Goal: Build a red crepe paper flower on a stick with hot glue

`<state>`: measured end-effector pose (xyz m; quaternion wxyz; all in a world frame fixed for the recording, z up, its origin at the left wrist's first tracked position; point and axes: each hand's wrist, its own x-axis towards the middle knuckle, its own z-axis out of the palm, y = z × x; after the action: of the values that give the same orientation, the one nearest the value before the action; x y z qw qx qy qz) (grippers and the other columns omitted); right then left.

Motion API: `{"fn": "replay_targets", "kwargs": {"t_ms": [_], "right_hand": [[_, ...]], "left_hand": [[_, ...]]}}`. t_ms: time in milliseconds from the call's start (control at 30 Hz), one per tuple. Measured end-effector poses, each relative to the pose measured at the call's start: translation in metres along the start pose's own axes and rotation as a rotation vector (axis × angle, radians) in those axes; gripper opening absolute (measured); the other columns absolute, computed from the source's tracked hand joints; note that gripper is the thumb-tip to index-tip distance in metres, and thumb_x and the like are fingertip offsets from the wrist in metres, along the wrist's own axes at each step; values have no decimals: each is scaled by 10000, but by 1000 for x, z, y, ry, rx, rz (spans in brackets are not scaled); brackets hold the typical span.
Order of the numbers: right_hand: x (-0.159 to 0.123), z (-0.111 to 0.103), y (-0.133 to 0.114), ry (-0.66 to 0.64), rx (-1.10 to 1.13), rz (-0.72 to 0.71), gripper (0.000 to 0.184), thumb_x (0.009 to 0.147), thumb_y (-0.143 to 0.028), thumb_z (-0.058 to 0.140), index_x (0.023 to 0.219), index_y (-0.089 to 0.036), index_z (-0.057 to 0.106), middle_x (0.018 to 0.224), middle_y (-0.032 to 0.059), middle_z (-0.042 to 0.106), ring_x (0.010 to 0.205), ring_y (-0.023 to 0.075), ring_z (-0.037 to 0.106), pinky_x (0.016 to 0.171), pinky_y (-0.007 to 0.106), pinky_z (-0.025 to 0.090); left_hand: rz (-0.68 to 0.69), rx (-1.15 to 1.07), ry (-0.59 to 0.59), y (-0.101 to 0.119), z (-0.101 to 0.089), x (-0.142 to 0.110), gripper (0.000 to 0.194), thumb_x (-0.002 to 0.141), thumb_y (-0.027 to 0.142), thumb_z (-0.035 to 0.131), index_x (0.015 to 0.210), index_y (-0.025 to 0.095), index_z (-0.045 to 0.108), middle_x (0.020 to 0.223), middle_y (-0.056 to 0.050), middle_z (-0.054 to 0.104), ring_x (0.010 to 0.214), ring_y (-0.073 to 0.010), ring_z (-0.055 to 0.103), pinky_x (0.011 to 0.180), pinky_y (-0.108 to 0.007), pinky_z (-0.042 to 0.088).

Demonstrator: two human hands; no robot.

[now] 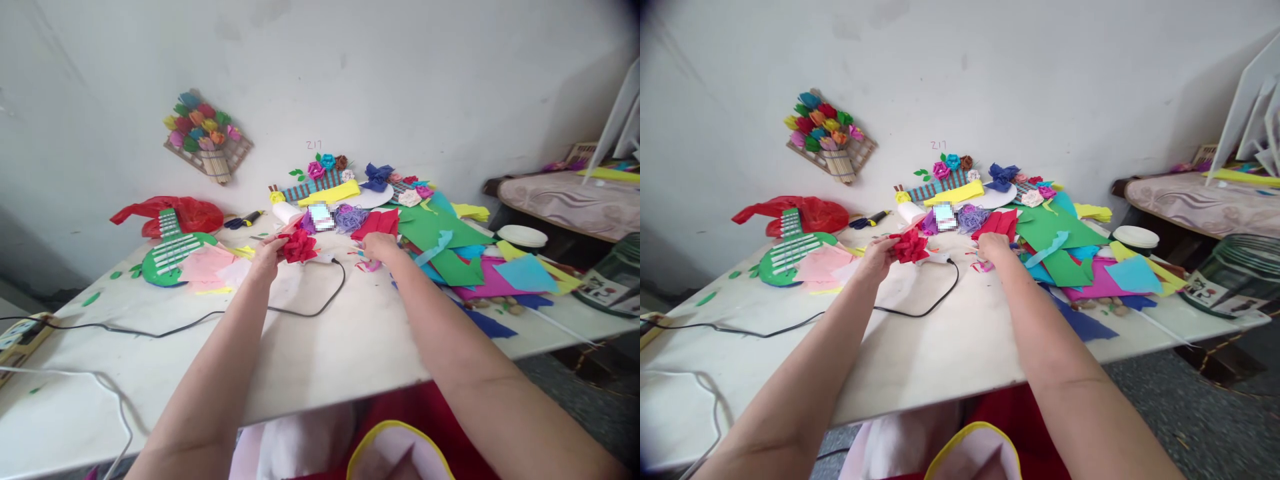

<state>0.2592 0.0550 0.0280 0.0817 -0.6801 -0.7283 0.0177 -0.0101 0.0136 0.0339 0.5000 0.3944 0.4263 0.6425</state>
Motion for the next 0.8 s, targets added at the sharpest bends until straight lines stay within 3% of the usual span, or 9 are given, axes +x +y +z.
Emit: {"fn": "replay_targets", "kwargs": {"t_ms": [100,200,333,433,533,600,800], "right_hand": [[-5,-8,-2,-56,-59,45,298,775,-145,608,1037,-104,744,1044,237,719,1035,330,672,837,392,511],[-6,-10,0,4,3,31,296,833,-168,534,1038,-130,745,1061,199,724,997,272,680,796,320,493],[-5,-7,-1,159,207,-58,312,915,-308,482,991,-173,754,978,117,741,906,200,656,734,250,451],[-7,-4,-11,189,470,-92,318,918,-338,490,985,-158,743,784,60,697,724,153,597,623,224,417],[-13,-4,-27,96,875,-167,354,913,-339,500,1157,-153,675,600,-22,552,534,97,469,518,198,358],[-19,-4,-37,0,1040,-228,371,902,-356,521,1173,-146,662,545,-57,455,481,76,400,482,188,312],[-28,-7,-52,-128,1105,-315,376,892,-295,514,1191,-118,656,540,-67,416,464,62,382,446,179,257]], "left_hand": [[-19,-26,-7,-8,6,-4,144,550,177,694,681,138,648,592,-26,651,500,-140,584,511,-251,467],[-47,-38,-11,-15,8,-6,140,534,184,691,657,146,634,580,-14,630,501,-134,564,517,-259,472],[-64,-29,-15,-19,8,-7,156,517,191,688,658,147,640,580,-14,626,512,-134,559,514,-261,476],[-69,-8,-7,-20,7,-8,178,501,203,694,657,142,636,564,-10,616,508,-129,549,501,-252,467],[-67,-5,-16,-22,6,-9,212,487,212,697,676,138,634,567,-8,622,515,-128,556,501,-246,466],[-68,1,-22,-23,6,-9,218,489,215,690,683,137,631,574,-9,629,514,-129,559,501,-246,465],[-48,21,-29,-25,5,-10,227,488,231,691,685,139,626,578,-7,628,508,-126,557,504,-244,454]]}}
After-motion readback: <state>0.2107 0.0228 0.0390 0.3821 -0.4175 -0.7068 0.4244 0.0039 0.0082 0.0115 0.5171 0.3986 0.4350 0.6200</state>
